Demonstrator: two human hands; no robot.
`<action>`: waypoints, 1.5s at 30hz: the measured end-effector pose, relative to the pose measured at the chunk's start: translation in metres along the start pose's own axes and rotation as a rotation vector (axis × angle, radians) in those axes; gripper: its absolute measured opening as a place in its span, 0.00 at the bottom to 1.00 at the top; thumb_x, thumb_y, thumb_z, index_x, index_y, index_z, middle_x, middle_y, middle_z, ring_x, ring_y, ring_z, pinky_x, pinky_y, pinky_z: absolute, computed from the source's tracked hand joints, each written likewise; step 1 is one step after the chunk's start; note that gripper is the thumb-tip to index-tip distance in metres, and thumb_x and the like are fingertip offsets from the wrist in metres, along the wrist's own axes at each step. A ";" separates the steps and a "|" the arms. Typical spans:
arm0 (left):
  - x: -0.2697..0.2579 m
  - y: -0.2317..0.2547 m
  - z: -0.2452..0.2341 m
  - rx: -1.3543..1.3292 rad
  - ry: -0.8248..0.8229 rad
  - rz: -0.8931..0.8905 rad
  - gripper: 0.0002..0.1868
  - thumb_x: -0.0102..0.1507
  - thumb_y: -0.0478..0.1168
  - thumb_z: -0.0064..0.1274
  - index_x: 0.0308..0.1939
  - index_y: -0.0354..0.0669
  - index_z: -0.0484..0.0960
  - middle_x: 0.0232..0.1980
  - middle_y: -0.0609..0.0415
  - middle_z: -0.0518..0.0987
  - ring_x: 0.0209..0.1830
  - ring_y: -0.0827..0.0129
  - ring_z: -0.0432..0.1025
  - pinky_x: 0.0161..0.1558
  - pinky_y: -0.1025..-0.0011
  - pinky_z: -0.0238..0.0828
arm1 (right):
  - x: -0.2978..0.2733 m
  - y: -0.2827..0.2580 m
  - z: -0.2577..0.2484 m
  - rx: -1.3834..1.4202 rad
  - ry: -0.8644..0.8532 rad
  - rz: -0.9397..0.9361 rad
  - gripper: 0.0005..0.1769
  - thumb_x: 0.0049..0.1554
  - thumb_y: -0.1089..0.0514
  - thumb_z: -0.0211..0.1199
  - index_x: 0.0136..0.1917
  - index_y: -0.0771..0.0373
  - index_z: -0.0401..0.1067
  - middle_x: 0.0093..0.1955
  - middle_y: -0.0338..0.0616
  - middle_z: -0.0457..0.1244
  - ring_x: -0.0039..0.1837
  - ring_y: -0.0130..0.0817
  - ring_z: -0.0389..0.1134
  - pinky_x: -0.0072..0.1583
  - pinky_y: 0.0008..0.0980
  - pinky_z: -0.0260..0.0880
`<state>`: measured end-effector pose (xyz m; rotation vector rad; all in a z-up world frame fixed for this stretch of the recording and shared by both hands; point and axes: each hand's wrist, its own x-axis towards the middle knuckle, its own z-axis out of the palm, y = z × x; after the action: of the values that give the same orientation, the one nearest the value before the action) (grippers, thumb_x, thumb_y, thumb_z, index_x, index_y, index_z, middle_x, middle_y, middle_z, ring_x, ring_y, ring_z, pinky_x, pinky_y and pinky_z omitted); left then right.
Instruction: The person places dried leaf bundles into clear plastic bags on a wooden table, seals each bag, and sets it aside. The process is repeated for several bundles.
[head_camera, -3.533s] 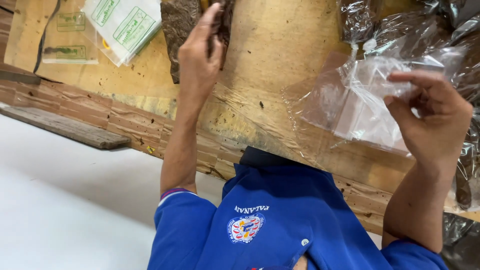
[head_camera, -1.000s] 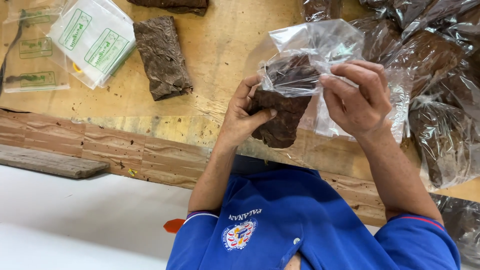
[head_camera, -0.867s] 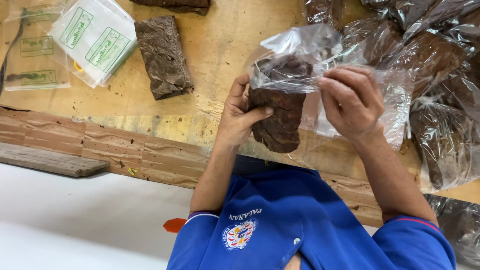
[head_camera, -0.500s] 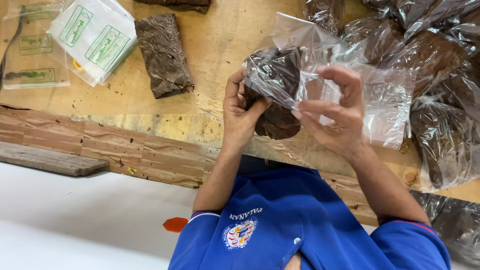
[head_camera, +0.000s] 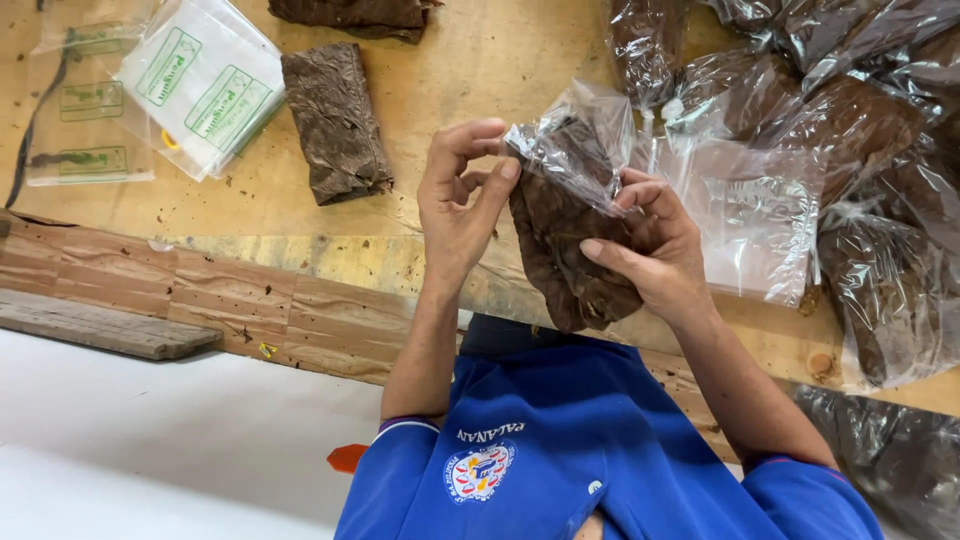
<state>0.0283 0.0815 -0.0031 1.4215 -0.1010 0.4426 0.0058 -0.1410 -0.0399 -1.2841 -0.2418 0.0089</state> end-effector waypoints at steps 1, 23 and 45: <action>0.004 0.006 0.000 0.023 -0.035 0.045 0.09 0.67 0.36 0.63 0.52 0.48 0.85 0.56 0.57 0.78 0.53 0.75 0.76 0.43 0.82 0.79 | -0.001 0.000 0.000 0.030 0.007 0.027 0.25 0.49 0.74 0.74 0.52 0.68 0.61 0.70 0.50 0.56 0.64 0.37 0.70 0.63 0.31 0.75; -0.068 -0.032 0.015 0.238 -0.041 0.593 0.06 0.62 0.28 0.63 0.43 0.36 0.87 0.39 0.47 0.85 0.32 0.60 0.81 0.36 0.67 0.82 | 0.035 -0.003 0.026 0.131 0.515 -0.021 0.15 0.57 0.63 0.73 0.43 0.55 0.65 0.56 0.39 0.68 0.53 0.22 0.69 0.54 0.22 0.71; 0.034 0.081 -0.017 0.801 -0.427 0.328 0.18 0.72 0.50 0.42 0.47 0.36 0.75 0.41 0.48 0.74 0.34 0.61 0.72 0.31 0.63 0.74 | 0.103 -0.141 -0.013 -1.444 -0.493 -0.579 0.02 0.71 0.65 0.63 0.53 0.64 0.73 0.40 0.40 0.66 0.34 0.29 0.64 0.37 0.31 0.71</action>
<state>0.0272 0.1122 0.0804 2.2929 -0.5571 0.4616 0.0905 -0.1790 0.1089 -2.5809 -1.1838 -0.4157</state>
